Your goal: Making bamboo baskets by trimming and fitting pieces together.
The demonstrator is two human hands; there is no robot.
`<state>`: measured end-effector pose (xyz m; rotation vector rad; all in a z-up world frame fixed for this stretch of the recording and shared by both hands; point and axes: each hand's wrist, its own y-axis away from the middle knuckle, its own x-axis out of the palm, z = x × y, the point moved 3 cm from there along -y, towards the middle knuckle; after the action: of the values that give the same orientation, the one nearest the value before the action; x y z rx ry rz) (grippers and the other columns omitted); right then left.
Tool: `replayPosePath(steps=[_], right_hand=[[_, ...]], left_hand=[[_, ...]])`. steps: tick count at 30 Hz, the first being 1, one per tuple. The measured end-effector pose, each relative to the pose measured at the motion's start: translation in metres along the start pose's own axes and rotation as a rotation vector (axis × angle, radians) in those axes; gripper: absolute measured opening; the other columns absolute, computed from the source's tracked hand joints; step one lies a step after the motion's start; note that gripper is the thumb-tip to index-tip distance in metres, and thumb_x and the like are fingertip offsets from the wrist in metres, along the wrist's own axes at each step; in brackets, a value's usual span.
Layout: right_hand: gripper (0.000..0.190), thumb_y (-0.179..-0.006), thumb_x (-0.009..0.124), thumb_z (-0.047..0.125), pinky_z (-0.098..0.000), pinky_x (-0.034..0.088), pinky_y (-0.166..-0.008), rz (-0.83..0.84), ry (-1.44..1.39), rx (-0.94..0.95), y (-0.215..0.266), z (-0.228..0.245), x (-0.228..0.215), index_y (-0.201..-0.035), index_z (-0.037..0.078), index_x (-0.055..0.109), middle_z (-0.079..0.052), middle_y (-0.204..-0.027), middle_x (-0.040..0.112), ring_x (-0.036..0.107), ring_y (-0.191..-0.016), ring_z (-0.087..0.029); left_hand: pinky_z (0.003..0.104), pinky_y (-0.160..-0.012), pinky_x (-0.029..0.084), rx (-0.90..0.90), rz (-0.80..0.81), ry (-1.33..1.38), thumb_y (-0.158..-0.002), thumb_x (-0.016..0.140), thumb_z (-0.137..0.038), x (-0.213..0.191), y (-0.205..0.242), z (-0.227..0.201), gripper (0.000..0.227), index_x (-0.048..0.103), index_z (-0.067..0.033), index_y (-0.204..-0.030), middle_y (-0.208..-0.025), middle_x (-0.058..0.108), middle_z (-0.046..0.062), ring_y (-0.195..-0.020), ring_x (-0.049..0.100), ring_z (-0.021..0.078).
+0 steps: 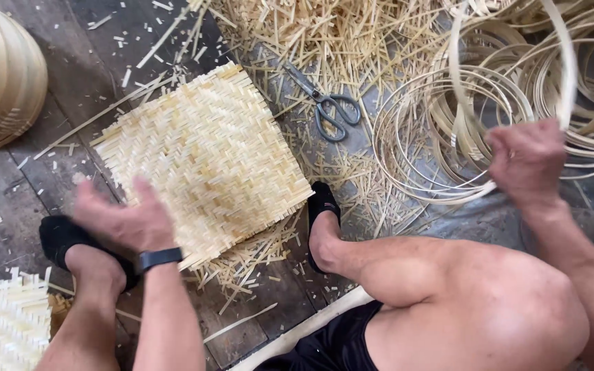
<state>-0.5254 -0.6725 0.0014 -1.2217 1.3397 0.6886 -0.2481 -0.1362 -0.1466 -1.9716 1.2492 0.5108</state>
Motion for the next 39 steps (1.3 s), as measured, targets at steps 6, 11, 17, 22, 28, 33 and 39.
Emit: replayPosePath(steps=[6,11,17,22,28,33,39], right_hand=[[0.014,-0.114,0.062,0.011,-0.0286,0.061,-0.079,0.021,-1.223,0.060,-0.114,0.119,-0.119,-0.113,-0.003,0.065,-0.011,-0.092,0.069,0.071,-0.083,-0.015],[0.031,-0.107,0.059,0.025,-0.0437,0.058,-0.100,0.695,-1.753,-0.200,-0.137,0.220,-0.107,-0.124,-0.001,0.058,-0.018,-0.119,0.068,0.070,-0.113,-0.027],[0.048,-0.101,0.061,0.047,-0.0446,0.057,-0.095,0.771,-2.027,0.099,-0.187,0.227,-0.098,-0.129,0.008,0.062,-0.013,-0.110,0.067,0.068,-0.106,-0.026],[0.043,-0.110,0.065,0.042,-0.0327,0.053,-0.074,0.681,-1.875,0.133,-0.199,0.243,-0.049,-0.134,0.006,0.061,-0.004,-0.096,0.064,0.062,-0.082,-0.015],[0.032,-0.111,0.068,0.030,-0.0221,0.039,-0.050,0.567,-1.963,0.368,-0.180,0.271,-0.001,-0.126,0.002,0.068,0.004,-0.076,0.055,0.047,-0.059,-0.005],[0.034,-0.108,0.061,0.032,-0.0195,0.037,-0.044,0.573,-1.967,0.536,-0.175,0.281,0.000,-0.114,0.000,0.069,0.006,-0.064,0.048,0.042,-0.051,-0.004],[0.033,-0.115,0.059,0.035,-0.0185,0.033,-0.042,0.735,-1.901,0.517,-0.181,0.259,0.039,-0.103,0.005,0.063,0.007,-0.065,0.044,0.038,-0.050,-0.003]], left_hand=[[0.043,-0.074,0.068,-0.669,1.058,0.956,-0.097,0.053,-0.059,0.003,0.073,-0.205,0.066,0.072,0.0035,-0.096,-0.095,0.081,0.016,-0.084,0.080,0.0232],[0.040,-0.072,0.060,-1.033,0.514,1.817,-0.096,0.051,-0.050,-0.012,0.043,-0.216,0.062,0.048,-0.0028,-0.136,-0.079,0.065,0.004,-0.075,0.073,0.0283],[0.023,-0.041,0.029,-0.779,0.456,1.298,-0.097,0.064,-0.045,-0.056,-0.038,-0.078,0.045,0.068,-0.0034,-0.114,-0.062,0.041,-0.008,-0.050,0.035,0.0040],[0.022,-0.046,0.031,-0.888,0.515,1.463,-0.099,0.064,-0.046,-0.060,-0.044,-0.033,0.043,0.069,-0.0043,-0.108,-0.067,0.049,-0.005,-0.057,0.044,0.0065],[0.025,-0.048,0.035,-0.989,0.528,1.654,-0.102,0.060,-0.044,-0.049,-0.026,-0.021,0.039,0.067,-0.0060,-0.097,-0.064,0.051,-0.003,-0.054,0.046,0.0092],[0.024,-0.039,0.028,-1.095,0.506,1.763,-0.103,0.061,-0.044,-0.031,-0.012,0.002,0.043,0.062,-0.0078,-0.079,-0.053,0.044,-0.003,-0.043,0.037,0.0087],[0.024,-0.035,0.027,-1.146,0.656,1.624,-0.101,0.067,-0.041,-0.028,-0.008,0.017,0.046,0.056,-0.0104,-0.069,-0.050,0.042,-0.003,-0.039,0.035,0.0088]])
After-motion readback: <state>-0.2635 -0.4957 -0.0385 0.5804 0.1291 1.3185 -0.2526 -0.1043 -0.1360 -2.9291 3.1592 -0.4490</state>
